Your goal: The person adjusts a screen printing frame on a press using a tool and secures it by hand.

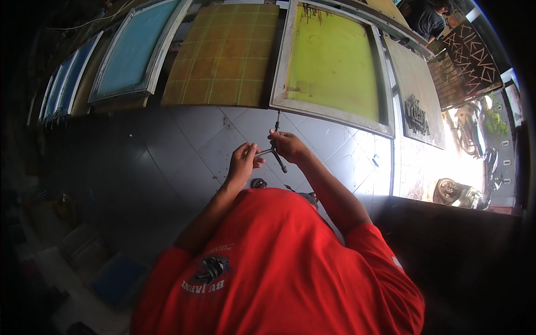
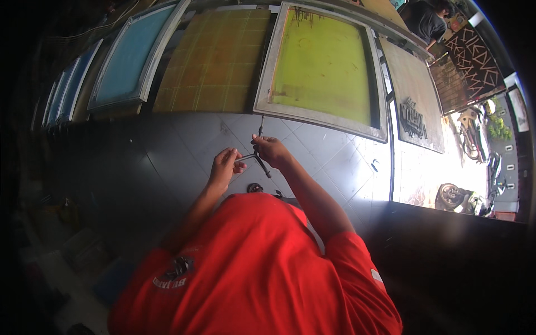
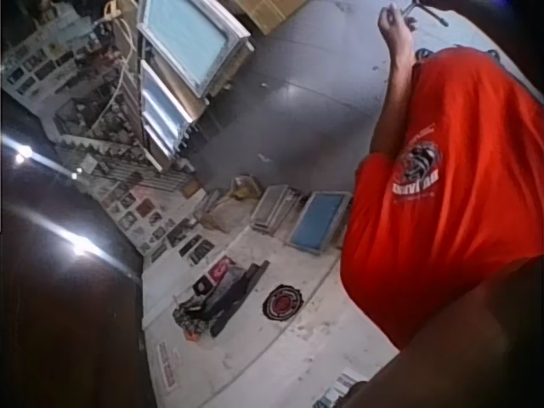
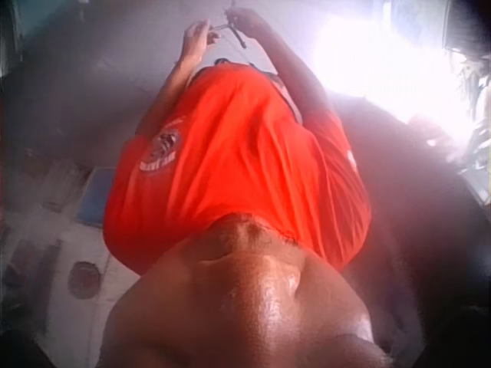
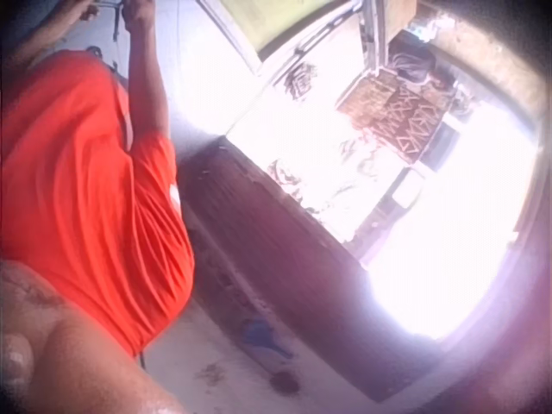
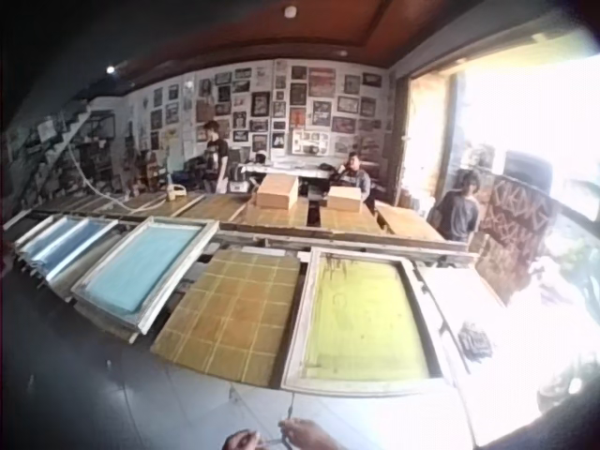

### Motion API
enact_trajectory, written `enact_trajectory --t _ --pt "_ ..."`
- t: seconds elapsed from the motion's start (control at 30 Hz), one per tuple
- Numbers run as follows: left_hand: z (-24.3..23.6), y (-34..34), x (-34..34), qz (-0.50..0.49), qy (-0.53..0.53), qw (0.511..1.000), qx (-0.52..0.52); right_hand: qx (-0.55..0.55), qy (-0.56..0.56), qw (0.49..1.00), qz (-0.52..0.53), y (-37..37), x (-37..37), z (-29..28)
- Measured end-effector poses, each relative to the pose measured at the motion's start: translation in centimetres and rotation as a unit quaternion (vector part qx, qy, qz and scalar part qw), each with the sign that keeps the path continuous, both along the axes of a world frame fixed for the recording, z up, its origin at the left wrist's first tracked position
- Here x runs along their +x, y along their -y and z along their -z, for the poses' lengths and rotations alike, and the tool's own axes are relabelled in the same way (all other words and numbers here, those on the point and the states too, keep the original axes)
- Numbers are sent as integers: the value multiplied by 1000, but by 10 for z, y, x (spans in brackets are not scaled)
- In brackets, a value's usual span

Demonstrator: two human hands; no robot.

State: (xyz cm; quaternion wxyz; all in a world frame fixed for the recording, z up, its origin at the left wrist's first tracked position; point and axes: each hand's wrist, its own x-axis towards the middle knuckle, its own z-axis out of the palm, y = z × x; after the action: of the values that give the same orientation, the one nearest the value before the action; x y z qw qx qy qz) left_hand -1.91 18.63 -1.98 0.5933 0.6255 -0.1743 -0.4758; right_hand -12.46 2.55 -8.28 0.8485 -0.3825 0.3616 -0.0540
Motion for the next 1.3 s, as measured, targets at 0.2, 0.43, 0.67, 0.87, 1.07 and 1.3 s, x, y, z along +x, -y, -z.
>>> enact_trajectory --t 0.2,0.43,0.67,0.87,1.07,1.3 --pt "51 -12 10 -64 -216 974 -14 -2 24 999 -36 -5 -13 -23" --pt "45 -5 6 -26 433 901 -15 24 75 996 -32 1 -13 8" --pt "46 -8 13 6 -214 974 -80 70 91 993 -23 -3 -7 6" --pt "39 -30 40 -94 -342 931 -84 154 149 976 -44 -4 -11 -19" --pt "13 -27 41 -11 297 955 -15 93 139 985 -43 -5 -9 2" --pt "-4 0 22 115 153 981 -42 54 67 996 -34 4 -10 13"
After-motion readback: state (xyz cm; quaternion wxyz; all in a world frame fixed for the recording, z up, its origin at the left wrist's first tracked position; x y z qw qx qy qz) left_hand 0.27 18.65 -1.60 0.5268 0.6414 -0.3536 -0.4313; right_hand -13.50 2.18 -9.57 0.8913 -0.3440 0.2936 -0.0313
